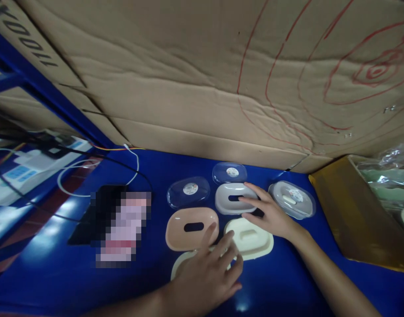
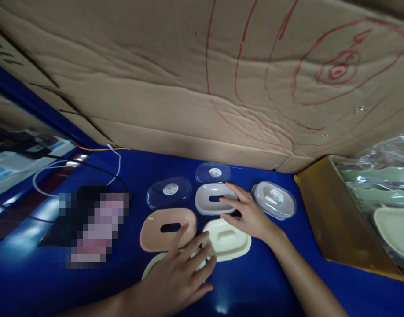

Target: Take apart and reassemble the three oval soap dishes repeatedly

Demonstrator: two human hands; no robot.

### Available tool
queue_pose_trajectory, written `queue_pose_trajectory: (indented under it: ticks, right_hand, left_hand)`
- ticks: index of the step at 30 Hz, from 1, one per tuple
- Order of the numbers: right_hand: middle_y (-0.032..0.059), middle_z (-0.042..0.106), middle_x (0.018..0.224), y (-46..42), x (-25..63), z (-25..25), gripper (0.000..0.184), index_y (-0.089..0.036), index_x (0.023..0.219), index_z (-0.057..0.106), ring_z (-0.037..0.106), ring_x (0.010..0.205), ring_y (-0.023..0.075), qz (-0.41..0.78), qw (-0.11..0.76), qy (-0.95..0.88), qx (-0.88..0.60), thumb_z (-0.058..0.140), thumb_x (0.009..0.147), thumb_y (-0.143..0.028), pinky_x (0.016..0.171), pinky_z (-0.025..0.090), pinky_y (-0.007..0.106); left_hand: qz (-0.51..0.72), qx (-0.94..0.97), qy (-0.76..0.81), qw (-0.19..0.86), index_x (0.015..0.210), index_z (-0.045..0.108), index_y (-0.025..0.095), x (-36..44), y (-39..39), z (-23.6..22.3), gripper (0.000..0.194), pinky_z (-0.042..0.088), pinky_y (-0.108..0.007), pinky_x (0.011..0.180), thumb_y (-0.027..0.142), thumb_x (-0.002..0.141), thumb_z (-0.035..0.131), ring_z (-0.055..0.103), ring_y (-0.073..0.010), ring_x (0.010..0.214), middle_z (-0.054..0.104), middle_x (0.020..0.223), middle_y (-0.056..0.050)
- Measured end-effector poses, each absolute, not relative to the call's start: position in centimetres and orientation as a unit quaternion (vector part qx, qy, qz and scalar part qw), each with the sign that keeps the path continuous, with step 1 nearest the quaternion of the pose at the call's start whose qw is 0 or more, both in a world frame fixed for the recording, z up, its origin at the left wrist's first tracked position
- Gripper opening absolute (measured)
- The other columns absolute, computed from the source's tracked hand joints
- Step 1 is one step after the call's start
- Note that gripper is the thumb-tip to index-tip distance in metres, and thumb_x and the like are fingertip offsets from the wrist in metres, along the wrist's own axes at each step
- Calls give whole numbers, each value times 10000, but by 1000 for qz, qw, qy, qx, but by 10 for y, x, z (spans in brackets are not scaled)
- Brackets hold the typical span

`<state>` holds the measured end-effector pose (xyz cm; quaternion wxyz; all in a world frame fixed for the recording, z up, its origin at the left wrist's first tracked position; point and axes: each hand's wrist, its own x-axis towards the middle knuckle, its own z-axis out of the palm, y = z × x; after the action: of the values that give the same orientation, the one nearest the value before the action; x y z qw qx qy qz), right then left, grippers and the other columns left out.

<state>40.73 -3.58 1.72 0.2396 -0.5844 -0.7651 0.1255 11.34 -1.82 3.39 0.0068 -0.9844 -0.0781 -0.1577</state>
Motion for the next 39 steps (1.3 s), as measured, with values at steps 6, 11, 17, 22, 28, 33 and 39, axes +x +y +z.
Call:
queue_pose_trajectory:
  ticks: [6,11,17,22,28,33,39]
  right_hand:
    - [80,361,1780,-41,409,28,496,-357,1548,577,315,1654,344,74,191,-789,-579,652,1058,-387,1285,366,656]
    - [73,446,1735,-84,456,44,555,-400,1600,498,392,1616,353,-63,200,-736,-644,631,1061,-382,1302,300,665]
    - [162,407,1742,-108,525,31,839,-355,1665,405,411,1589,444,42,163,-646,-745,683,946,-686,1235,380,729]
    - [96,492,1697,-127,521,59,871,-382,1620,477,495,1547,378,221,188,-628,-722,803,864,-668,1283,408,589]
    - [92,450,1726,-118,514,83,820,-383,1638,437,462,1569,373,240,224,-637,-697,769,923,-609,1299,380,587]
    - [158,564,1609,-33,514,65,810,-283,1594,466,567,1468,368,160,192,-698,-671,789,902,-554,1231,441,597]
    - [194,560,1615,24,507,42,943,-266,1601,484,531,1499,409,162,143,-722,-657,904,796,-521,1231,382,662]
  left_hand:
    - [-213,-970,-112,33,1355,724,307,97,-38,28,526,-107,-674,1338,699,1032,586,410,-328,1527,711,1419,-56]
    - [-262,-937,-232,15,1378,722,357,66,-59,-2,562,-47,-635,1359,731,961,678,155,-271,1695,728,1413,-87]
    - [-248,-936,-249,-1,1392,710,385,64,-51,-5,502,-6,-605,1365,652,968,730,506,-272,1502,708,1476,-38]
    - [-244,-937,-249,25,1364,717,400,68,-33,3,527,-24,-593,1361,715,941,723,627,-271,1346,720,1461,-34]
    - [-252,-947,-193,47,1342,725,358,73,-24,14,475,-19,-574,1363,674,991,689,622,-256,1340,725,1437,-46]
    - [-244,-957,-149,47,1389,699,318,89,-18,40,456,-37,-578,1369,585,1020,698,622,-261,1361,707,1469,-50]
    - [-294,-929,-225,-19,1372,715,311,82,-33,35,386,72,-603,1356,488,1029,720,647,-298,1361,699,1488,-94]
